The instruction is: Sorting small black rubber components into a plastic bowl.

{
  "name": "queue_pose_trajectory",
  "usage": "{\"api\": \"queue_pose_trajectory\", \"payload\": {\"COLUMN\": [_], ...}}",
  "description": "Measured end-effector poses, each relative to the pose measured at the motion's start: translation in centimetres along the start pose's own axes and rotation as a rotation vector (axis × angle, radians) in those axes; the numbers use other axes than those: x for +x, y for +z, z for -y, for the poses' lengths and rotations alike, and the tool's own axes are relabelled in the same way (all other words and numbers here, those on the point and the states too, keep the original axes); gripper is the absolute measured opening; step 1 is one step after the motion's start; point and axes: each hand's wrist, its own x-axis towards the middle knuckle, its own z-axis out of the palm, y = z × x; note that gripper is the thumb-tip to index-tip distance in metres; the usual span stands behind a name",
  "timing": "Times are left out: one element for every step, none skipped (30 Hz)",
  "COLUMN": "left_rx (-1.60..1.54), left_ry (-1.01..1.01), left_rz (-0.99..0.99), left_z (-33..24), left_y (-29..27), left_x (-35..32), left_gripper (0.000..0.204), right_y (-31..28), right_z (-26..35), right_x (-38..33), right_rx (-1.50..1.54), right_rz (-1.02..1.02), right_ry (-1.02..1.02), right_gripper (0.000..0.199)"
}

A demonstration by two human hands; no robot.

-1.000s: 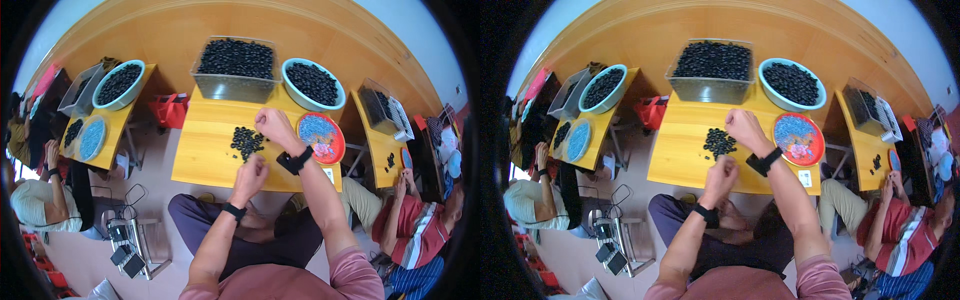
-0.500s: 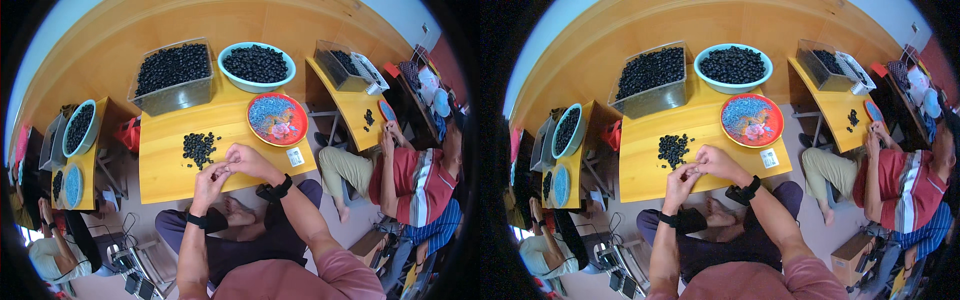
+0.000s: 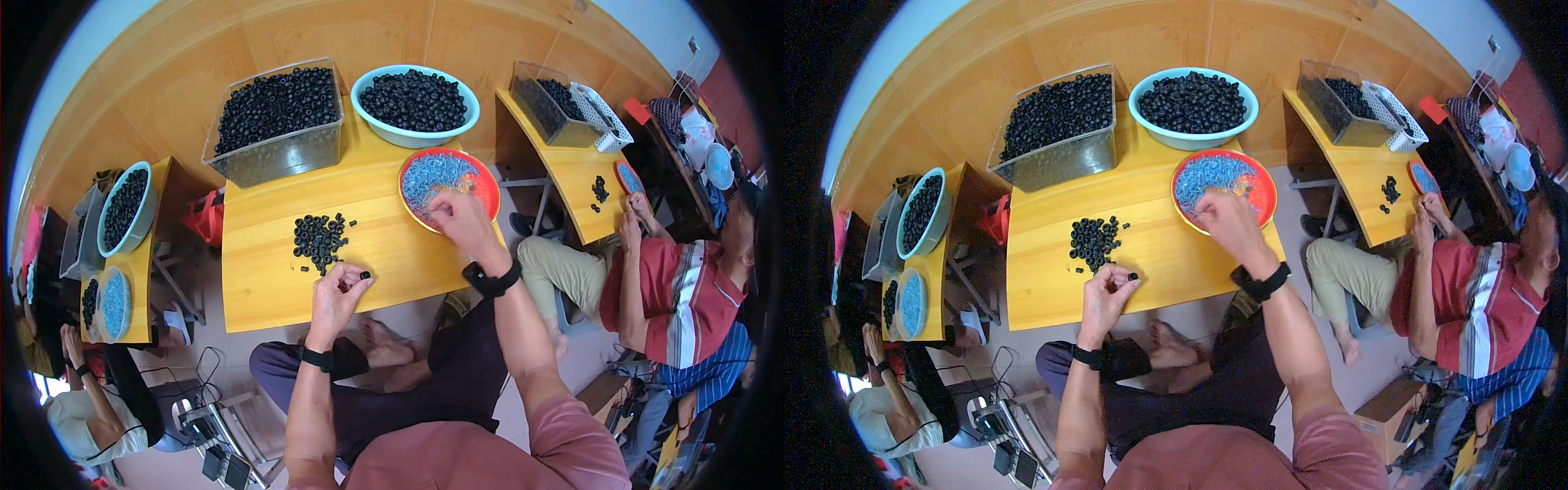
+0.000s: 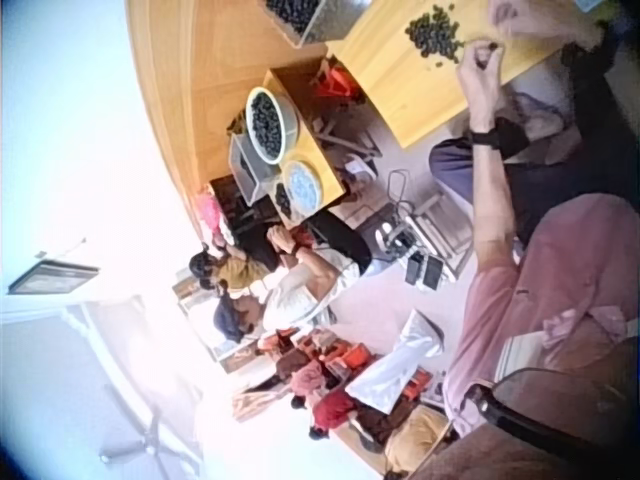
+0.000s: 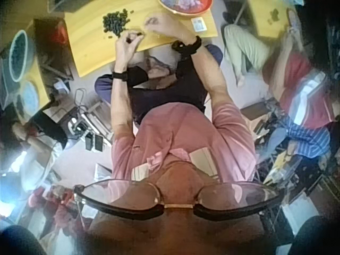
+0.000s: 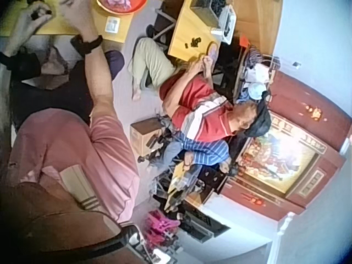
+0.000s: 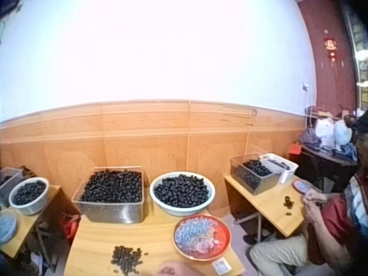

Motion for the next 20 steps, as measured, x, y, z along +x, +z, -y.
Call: {"api": "queue_pose_trajectory", "payload": {"left_rx": [0.018, 0.014, 0.029, 0.044, 0.04, 0.039, 0.038, 0.037, 0.044, 0.05, 0.05, 0.045, 0.04, 0.038, 0.041, 0.045, 0.045, 0.043, 0.042, 0.044], "left_ry": [0.01, 0.01, 0.009, 0.007, 0.01, 0.021, 0.033, 0.032, 0.06, 0.087, 0.086, 0.079, 0.071, 0.071, 0.067, 0.064, 0.063, 0.047, 0.031, 0.03], "left_rz": [-0.005, -0.007, -0.009, -0.01, -0.011, -0.013, -0.015, -0.018, -0.036, -0.054, -0.059, -0.057, -0.056, -0.053, -0.048, -0.044, -0.043, -0.028, -0.013, -0.013], "left_z": [0.0, 0.0, 0.0, 0.0, -0.1, -0.1, -0.1, 0.0, 0.1, 0.2, 0.3, 0.4, 0.4, 0.4, 0.2, 0.1, 0.1, 0.1, 0.1, 0.1], "left_y": [0.0, 0.0, 0.0, 0.0, 0.0, 0.1, 0.2, 0.2, 0.2, 0.2, 0.2, 0.1, 0.1, 0.1, 0.1, 0.1, 0.1, 0.1, 0.1, 0.0], "left_x": [0.1, 0.1, 0.1, 0.1, 0.1, 0.1, 0.1, 0.1, 0.0, 0.0, 0.0, -0.1, -0.1, -0.1, -0.1, -0.1, -0.1, 0.0, 0.0, 0.0], "left_gripper": [0.017, 0.017, 0.017, 0.017, 0.017, 0.017, 0.017, 0.017, 0.018, 0.02, 0.02, 0.02, 0.02, 0.02, 0.02, 0.02, 0.02, 0.018, 0.017, 0.017], "right_y": [-0.7, -1.3, -1.7, -1.5, -1.2, -0.9, -0.6, -0.2, 0.1, 0.1, -0.2, -0.4, -0.5, -0.8, -1.0, -0.9, -0.7, -0.6, -0.5, -0.5], "right_z": [-1.0, -1.5, -1.8, -2.2, -2.7, -3.3, -3.8, -3.8, -3.8, -3.8, -3.1, -2.7, -2.6, -2.8, -2.9, -3.0, -3.1, -3.1, -3.2, -3.2], "right_x": [0.4, 0.8, 1.0, 1.1, 1.2, 1.3, 1.3, 1.4, 1.5, 1.3, 1.0, 1.0, 1.1, 1.0, 1.0, 0.9, 1.0, 1.0, 1.1, 1.2], "right_rx": [-0.1, -0.146, -0.192, -0.196, -0.181, -0.165, -0.169, -0.237, -0.304, -0.305, -0.181, -0.056, -0.054, -0.083, -0.111, -0.112, -0.138, -0.164, -0.179, -0.192], "right_rz": [0.0, 0.077, 0.154, 0.154, 0.204, 0.253, 0.251, 0.143, 0.035, 0.036, -0.03, -0.094, -0.09, 0.005, 0.101, 0.101, 0.098, 0.096, 0.101, 0.107], "right_ry": [0.022, 0.078, 0.134, 0.132, 0.13, 0.127, 0.127, 0.114, 0.1, 0.098, 0.15, 0.202, 0.199, 0.188, 0.178, 0.181, 0.169, 0.157, 0.159, 0.16], "right_gripper": [0.01, 0.011, 0.012, 0.012, 0.01, 0.009, 0.009, 0.009, 0.01, 0.01, 0.01, 0.009, 0.009, 0.01, 0.012, 0.012, 0.012, 0.012, 0.011, 0.012]}}
